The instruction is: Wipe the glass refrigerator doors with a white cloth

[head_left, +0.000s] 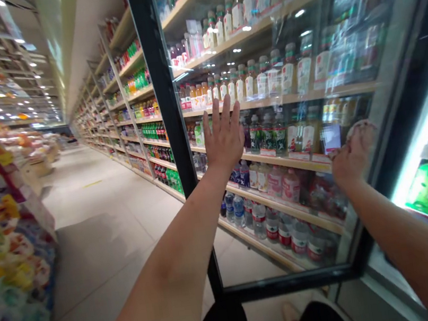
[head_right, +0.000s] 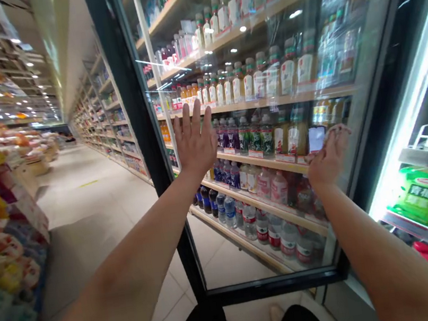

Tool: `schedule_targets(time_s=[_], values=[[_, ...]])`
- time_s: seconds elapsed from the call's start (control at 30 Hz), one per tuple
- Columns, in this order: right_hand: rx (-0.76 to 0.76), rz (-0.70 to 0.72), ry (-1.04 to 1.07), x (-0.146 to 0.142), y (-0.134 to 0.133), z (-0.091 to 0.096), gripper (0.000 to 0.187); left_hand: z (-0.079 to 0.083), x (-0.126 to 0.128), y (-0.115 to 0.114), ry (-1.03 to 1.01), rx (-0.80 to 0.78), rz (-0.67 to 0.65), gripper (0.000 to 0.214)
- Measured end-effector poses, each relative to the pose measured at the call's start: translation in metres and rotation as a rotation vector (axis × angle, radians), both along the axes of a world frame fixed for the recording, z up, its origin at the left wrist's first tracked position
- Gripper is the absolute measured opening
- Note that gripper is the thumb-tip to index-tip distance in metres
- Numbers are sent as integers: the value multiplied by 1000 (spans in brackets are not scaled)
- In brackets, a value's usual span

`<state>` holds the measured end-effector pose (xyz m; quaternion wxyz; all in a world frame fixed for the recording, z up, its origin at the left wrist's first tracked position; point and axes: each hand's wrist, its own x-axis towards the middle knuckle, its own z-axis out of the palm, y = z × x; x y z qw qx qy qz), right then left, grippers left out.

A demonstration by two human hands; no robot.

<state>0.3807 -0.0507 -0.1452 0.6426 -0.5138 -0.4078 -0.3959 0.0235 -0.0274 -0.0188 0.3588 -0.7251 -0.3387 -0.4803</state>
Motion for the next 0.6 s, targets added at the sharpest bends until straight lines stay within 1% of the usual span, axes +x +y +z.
schedule_targets(time_s=[0.07,0.1,0.17,0.2,0.27,0.33,0.37,0.43,0.47,0.5,0.53,0.6], values=[[-88,30,-95,-5,-8,-9,63,-12,-2,-3,37,-16,5,64],[-154,56,-178,-8,-12,-12,64,-22,-3,-4,57,-36,3,65],[-263,104,-326,-9,-20,-12,64,-51,-7,-6,97,-97,-2,67],[-262,108,-343,-8,-22,-11,63,-68,-9,-8,119,-133,-1,66],[-179,80,-258,-10,-21,-12,61,-104,-13,-10,159,-197,16,62],[-107,44,-190,-20,-19,-24,62,-136,-16,-11,170,-249,47,58],[-120,49,-226,-30,-19,-34,63,-148,-18,-11,163,-268,60,56],[-233,109,-435,-53,-20,-55,64,-164,-19,-8,139,-292,76,55],[-297,143,-556,-64,-22,-63,63,-168,-19,-7,129,-296,78,55],[-350,168,-654,-74,-22,-67,62,-171,-18,-5,123,-295,79,55],[-384,176,-711,-81,-22,-66,60,-172,-18,-3,121,-292,79,56],[-379,148,-688,-89,-18,-52,56,-172,-18,0,123,-278,81,56]])
